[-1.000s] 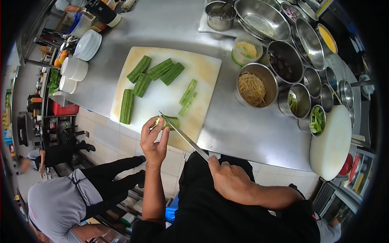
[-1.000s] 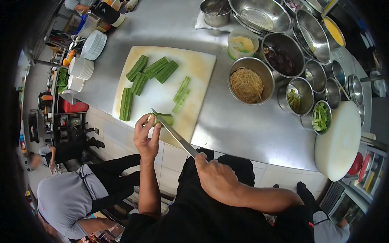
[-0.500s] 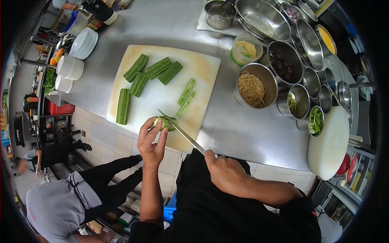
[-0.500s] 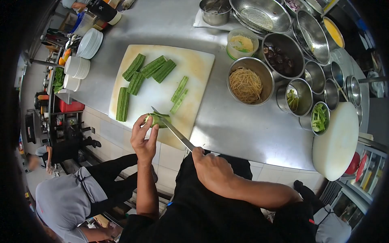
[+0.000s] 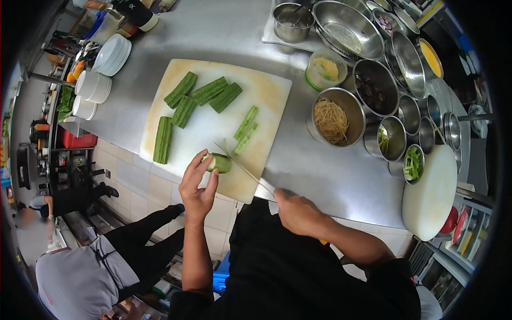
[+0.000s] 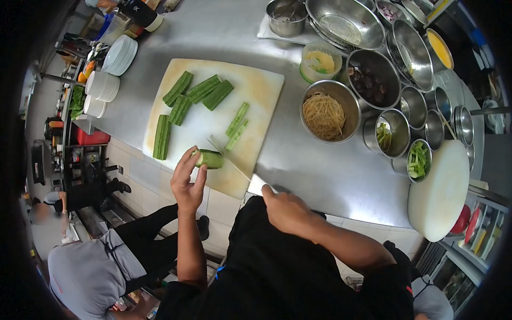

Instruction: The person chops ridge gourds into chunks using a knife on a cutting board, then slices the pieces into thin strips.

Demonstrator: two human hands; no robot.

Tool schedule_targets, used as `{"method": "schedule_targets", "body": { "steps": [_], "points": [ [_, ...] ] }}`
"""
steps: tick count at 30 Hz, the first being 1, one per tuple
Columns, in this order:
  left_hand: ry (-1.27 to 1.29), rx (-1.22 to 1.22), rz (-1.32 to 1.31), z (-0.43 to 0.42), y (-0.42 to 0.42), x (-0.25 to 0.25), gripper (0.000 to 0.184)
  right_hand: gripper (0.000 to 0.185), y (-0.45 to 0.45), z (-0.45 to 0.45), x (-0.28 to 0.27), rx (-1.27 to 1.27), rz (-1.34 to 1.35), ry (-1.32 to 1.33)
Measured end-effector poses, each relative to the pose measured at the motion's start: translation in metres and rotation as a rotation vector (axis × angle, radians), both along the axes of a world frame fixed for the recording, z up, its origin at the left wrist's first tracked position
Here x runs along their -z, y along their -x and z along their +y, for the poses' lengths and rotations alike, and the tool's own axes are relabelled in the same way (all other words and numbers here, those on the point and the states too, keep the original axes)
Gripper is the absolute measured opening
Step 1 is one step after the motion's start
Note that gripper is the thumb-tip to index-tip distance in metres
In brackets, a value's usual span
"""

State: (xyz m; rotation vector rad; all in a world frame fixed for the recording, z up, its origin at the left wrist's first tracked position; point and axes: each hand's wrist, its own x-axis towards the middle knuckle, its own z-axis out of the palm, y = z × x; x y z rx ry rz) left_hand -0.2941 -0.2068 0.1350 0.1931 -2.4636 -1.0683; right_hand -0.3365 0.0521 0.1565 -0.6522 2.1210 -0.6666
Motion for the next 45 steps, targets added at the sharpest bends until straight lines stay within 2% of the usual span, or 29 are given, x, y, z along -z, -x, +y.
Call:
{"method": "schedule_targets", "body": {
  "steps": [2, 4, 5, 7, 8, 11, 14, 21, 34, 45],
  "points": [
    [-0.04, -0.014, -0.043, -0.003, 0.002, 0.002, 0.04, 0.024, 0.008, 0.013, 0.013, 0.06, -0.13, 0.181],
    [-0.227, -0.004, 0.004, -0.004, 0.003, 0.003, 0.042, 0.024, 0.008, 0.019, 0.005, 0.082, -0.099, 0.221],
    [-0.217, -0.003, 0.004, -0.004, 0.002, 0.001, 0.042, 0.024, 0.007, 0.02, -0.003, 0.082, -0.099, 0.231],
    [-0.006, 0.017, -0.009, -0.003, 0.004, -0.01, 0.041, 0.024, 0.004, 0.019, -0.024, 0.098, -0.065, 0.132],
    [0.006, 0.017, -0.007, -0.002, 0.004, -0.011, 0.041, 0.024, 0.001, 0.02, -0.031, 0.098, -0.063, 0.144],
    [0.042, -0.005, 0.019, -0.002, 0.002, -0.005, 0.038, 0.024, -0.017, 0.028, -0.038, 0.034, 0.182, 0.175],
    [0.086, -0.027, 0.037, -0.001, 0.0, 0.001, 0.035, 0.03, -0.029, 0.032, -0.054, -0.031, 0.254, 0.132],
    [0.106, -0.023, 0.074, 0.001, -0.001, 0.003, 0.034, 0.04, -0.04, 0.031, -0.064, -0.014, 0.252, 0.073],
    [0.132, -0.026, 0.075, 0.005, 0.001, 0.0, 0.034, 0.037, -0.05, 0.022, -0.065, -0.025, 0.273, 0.064],
    [0.144, -0.015, 0.054, 0.003, 0.001, 0.0, 0.034, 0.036, -0.046, 0.007, -0.057, -0.02, 0.183, 0.121]
  ]
}}
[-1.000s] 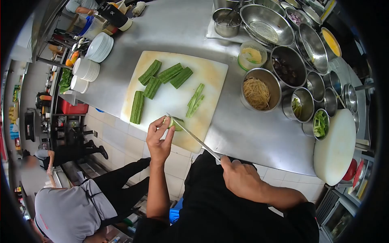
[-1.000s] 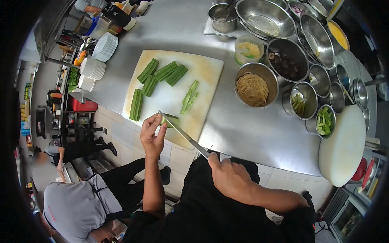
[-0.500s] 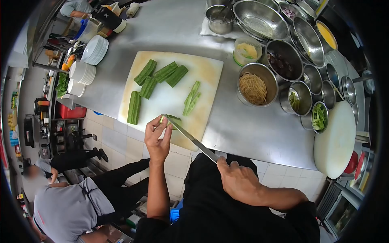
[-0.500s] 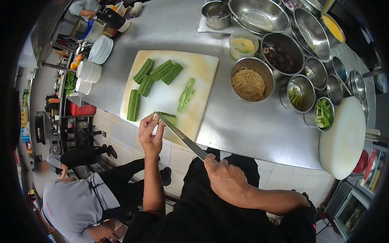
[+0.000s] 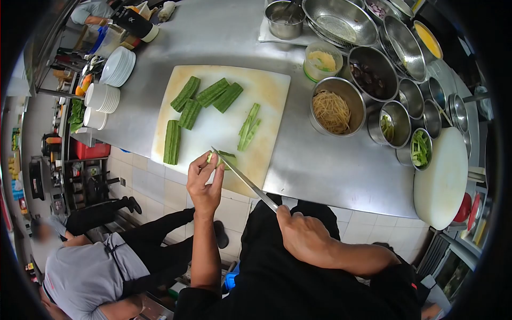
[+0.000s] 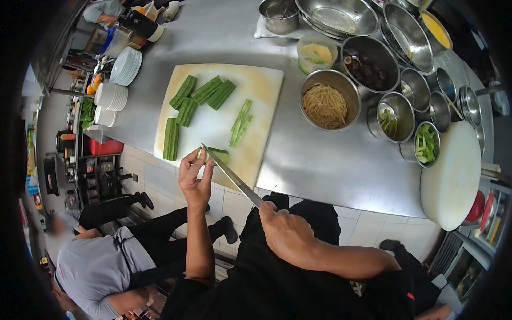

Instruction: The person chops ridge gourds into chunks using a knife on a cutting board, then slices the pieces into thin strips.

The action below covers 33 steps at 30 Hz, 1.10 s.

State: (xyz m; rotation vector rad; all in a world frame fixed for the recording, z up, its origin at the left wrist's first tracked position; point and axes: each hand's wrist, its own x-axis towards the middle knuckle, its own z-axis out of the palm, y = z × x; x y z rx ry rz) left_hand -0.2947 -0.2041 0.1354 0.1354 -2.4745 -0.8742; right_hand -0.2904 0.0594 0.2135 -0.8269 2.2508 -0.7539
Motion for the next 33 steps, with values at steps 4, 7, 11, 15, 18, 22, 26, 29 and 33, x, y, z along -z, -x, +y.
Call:
{"method": "schedule_targets", "body": {
  "steps": [4, 7, 11, 15, 18, 22, 26, 29, 33],
  "points": [
    [-0.015, 0.002, -0.008, 0.0, 0.0, -0.001, 0.034, 0.038, 0.003, -0.005, 0.004, 0.011, -0.016, 0.003],
    [-0.018, 0.003, -0.017, -0.001, 0.0, -0.001, 0.034, 0.038, 0.005, -0.009, 0.009, 0.01, -0.024, -0.014],
    [-0.028, 0.01, -0.014, -0.002, -0.001, 0.0, 0.034, 0.037, 0.009, -0.013, 0.012, 0.022, -0.08, 0.003],
    [-0.026, 0.016, -0.019, -0.003, -0.001, 0.0, 0.034, 0.03, 0.011, -0.017, 0.016, 0.036, -0.091, 0.008],
    [-0.034, 0.014, -0.023, -0.003, -0.001, 0.0, 0.035, 0.025, 0.012, -0.019, 0.019, 0.042, -0.088, 0.009],
    [-0.022, 0.033, -0.016, -0.003, -0.001, -0.002, 0.036, 0.024, 0.016, -0.022, 0.024, 0.031, -0.07, -0.011],
    [-0.038, 0.032, -0.016, -0.002, 0.0, -0.002, 0.036, 0.019, 0.021, -0.026, 0.021, 0.015, -0.086, -0.069],
    [-0.038, 0.034, -0.022, -0.002, 0.0, -0.003, 0.034, 0.017, 0.019, -0.029, 0.034, 0.024, -0.074, -0.104],
    [-0.035, 0.036, -0.011, -0.003, 0.0, -0.002, 0.035, 0.019, 0.02, -0.026, 0.048, 0.048, -0.058, -0.111]
  ]
}}
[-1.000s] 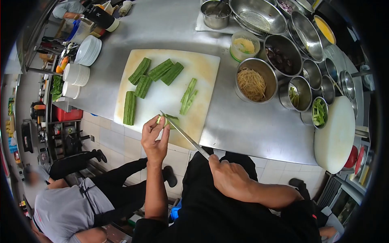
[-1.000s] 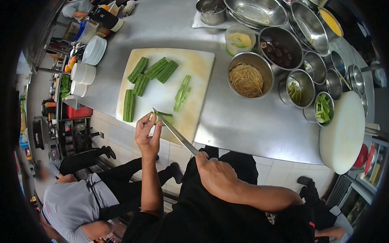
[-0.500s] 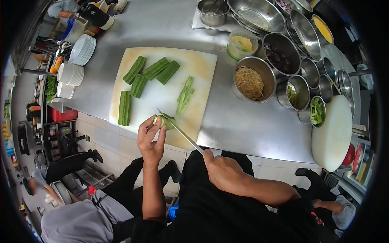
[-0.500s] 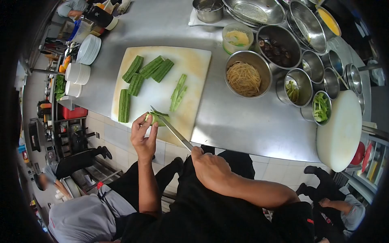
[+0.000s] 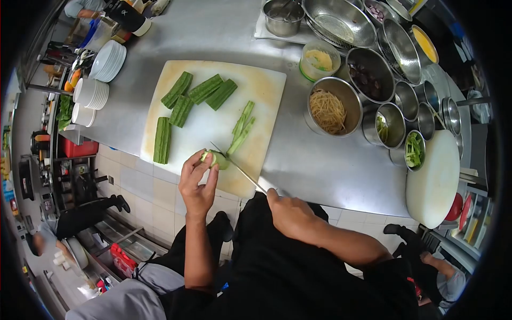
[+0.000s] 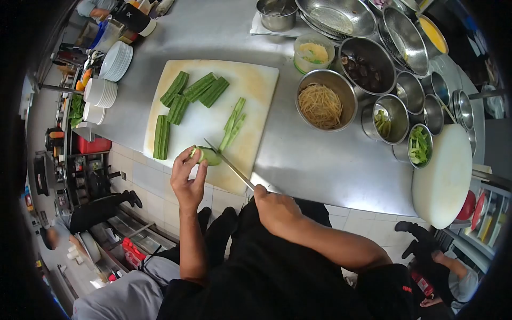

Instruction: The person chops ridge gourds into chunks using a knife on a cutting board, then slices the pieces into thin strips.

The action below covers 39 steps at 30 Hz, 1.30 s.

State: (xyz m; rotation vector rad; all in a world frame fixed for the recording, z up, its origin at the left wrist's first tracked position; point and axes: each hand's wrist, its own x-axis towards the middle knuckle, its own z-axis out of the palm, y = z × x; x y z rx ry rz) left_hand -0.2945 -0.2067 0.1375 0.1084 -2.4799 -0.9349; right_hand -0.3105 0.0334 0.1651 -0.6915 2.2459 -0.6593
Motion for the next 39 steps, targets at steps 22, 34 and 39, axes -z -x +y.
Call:
{"method": "schedule_targets", "body": {
  "steps": [22, 34, 39],
  "points": [
    [0.011, -0.085, 0.031, 0.001, 0.002, 0.005, 0.028, 0.044, -0.013, 0.047, -0.051, -0.045, 0.09, 0.147],
    [-0.005, -0.074, 0.046, 0.001, 0.001, 0.006, 0.029, 0.046, -0.018, 0.045, -0.059, -0.041, 0.117, 0.093],
    [0.009, -0.068, 0.036, 0.001, 0.001, 0.006, 0.03, 0.048, -0.023, 0.038, -0.056, -0.046, 0.103, 0.052]
  ]
}}
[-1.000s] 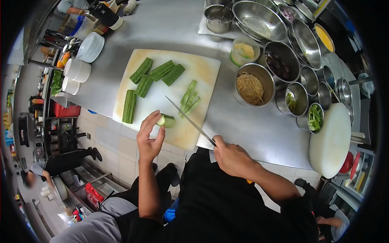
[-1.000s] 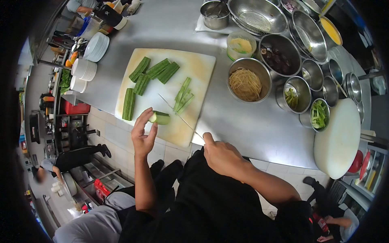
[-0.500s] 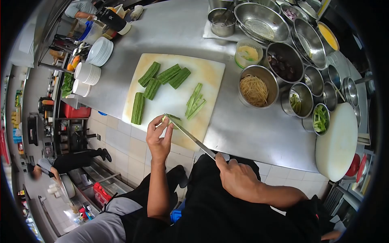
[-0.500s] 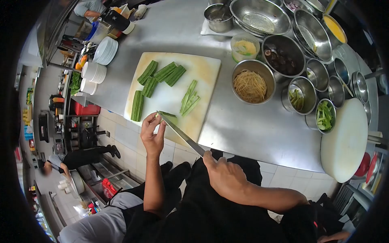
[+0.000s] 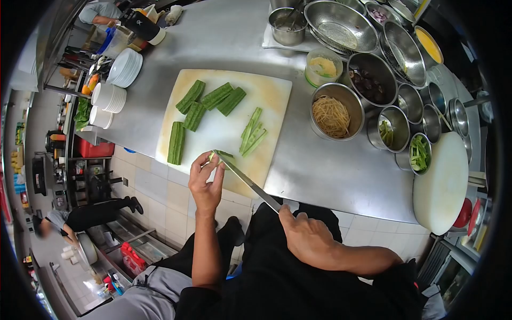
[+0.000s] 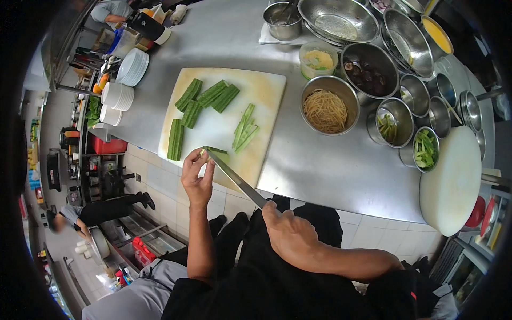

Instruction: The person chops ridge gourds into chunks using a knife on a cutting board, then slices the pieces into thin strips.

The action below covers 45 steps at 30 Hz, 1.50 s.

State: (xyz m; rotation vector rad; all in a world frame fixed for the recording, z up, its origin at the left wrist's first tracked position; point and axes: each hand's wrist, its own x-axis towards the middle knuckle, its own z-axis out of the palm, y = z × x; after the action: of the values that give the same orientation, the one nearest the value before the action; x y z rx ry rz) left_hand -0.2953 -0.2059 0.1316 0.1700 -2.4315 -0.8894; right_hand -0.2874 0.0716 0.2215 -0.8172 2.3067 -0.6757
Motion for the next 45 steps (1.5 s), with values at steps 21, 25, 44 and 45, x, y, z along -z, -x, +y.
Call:
{"method": "schedule_targets", "body": {
  "steps": [21, 25, 44, 45],
  "points": [
    [-0.003, 0.025, 0.01, 0.0, 0.002, 0.0, 0.032, 0.027, 0.013, -0.028, 0.02, 0.006, -0.069, 0.099],
    [0.017, 0.032, 0.01, -0.001, 0.002, 0.0, 0.032, 0.025, 0.017, -0.032, 0.023, 0.008, -0.094, 0.1],
    [-0.023, 0.05, -0.003, -0.003, 0.002, 0.0, 0.034, 0.012, 0.027, -0.051, 0.059, 0.02, -0.127, 0.02],
    [-0.021, 0.054, 0.005, -0.004, 0.003, 0.0, 0.033, 0.012, 0.028, -0.051, 0.06, 0.019, -0.123, 0.02]
  ]
}}
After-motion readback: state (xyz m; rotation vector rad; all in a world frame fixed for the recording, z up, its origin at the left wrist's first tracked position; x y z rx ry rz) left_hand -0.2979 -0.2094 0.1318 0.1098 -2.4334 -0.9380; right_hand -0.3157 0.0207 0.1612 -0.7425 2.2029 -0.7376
